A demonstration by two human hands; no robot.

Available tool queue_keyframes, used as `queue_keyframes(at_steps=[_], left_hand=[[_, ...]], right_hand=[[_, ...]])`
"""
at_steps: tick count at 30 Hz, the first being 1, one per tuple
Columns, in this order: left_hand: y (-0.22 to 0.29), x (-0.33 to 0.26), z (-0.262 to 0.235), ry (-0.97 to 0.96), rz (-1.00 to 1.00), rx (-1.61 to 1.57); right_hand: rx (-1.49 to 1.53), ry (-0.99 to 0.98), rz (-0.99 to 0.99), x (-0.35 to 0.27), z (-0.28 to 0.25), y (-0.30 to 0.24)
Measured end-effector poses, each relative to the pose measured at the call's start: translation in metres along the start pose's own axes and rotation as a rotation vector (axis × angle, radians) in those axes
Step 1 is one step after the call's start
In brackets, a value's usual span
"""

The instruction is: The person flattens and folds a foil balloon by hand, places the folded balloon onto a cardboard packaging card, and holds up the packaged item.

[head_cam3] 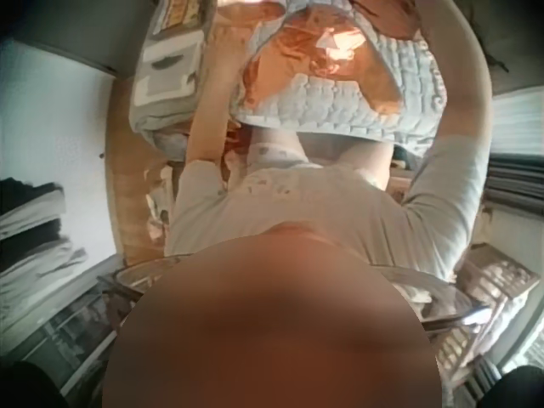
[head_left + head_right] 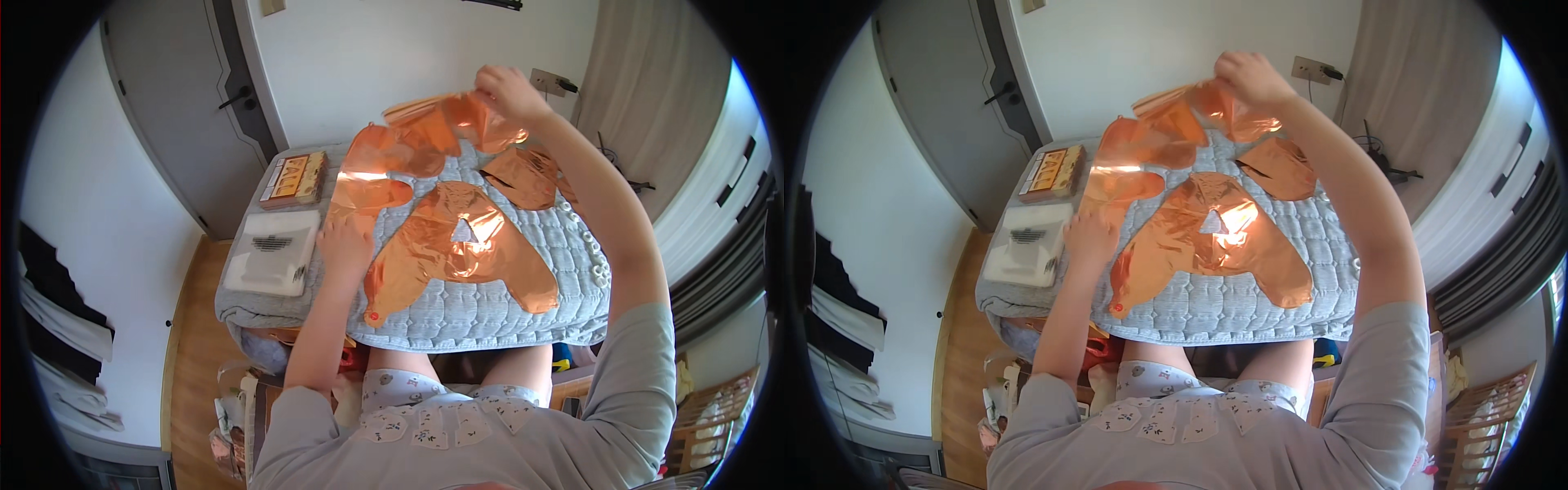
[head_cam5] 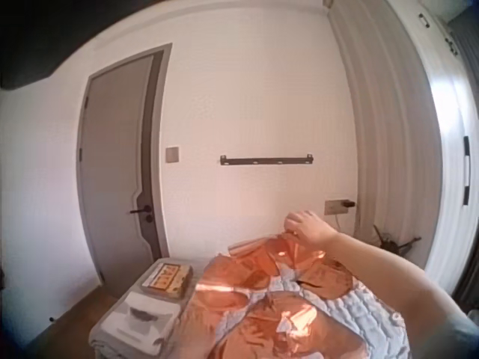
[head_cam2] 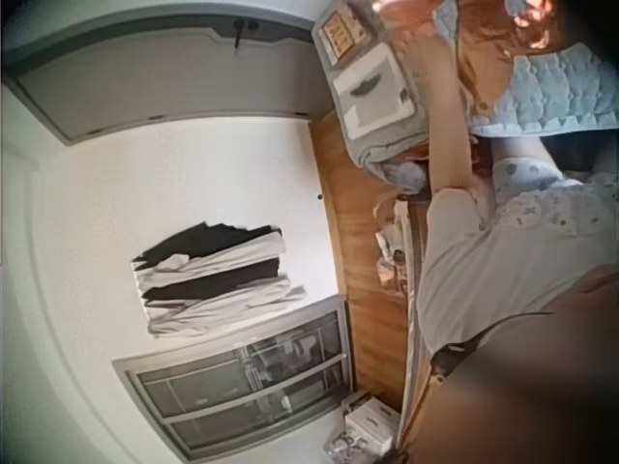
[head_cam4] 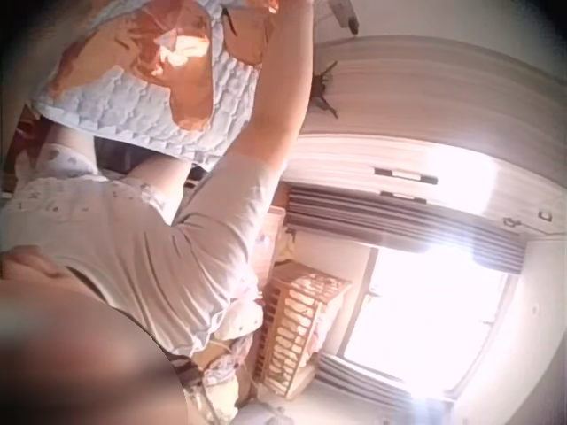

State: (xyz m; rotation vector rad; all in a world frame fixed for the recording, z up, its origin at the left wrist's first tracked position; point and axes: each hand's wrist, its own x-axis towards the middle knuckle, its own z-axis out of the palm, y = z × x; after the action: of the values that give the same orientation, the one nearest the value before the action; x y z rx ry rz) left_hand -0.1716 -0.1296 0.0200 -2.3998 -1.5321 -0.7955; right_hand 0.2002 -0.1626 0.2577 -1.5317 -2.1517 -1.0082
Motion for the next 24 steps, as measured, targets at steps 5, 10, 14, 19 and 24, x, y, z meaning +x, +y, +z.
queue_keyframes(at_steps=[5,10,14,19,24], left_hand=[[-0.006,0.068,0.074,-0.097,0.233,-0.174],[-0.023,0.081,0.098,-0.494,0.104,-0.19],[-0.007,0.086,0.093,-0.548,0.104,-0.312],[-0.013,0.095,0.081,-0.489,0.121,-0.148],[-0.031,0.126,0.088,-0.493,0.058,-0.223]], right_hand=[[0.124,-0.029,-0.006,-0.034,0.006,-0.022],[0.582,0.021,0.575,-0.053,-0.01,-0.014],[0.474,0.657,0.923,-0.063,-0.055,0.05],[0.861,0.453,0.846,-0.068,-0.138,-0.003],[0.646,-0.111,0.38,-0.114,-0.188,-0.104]])
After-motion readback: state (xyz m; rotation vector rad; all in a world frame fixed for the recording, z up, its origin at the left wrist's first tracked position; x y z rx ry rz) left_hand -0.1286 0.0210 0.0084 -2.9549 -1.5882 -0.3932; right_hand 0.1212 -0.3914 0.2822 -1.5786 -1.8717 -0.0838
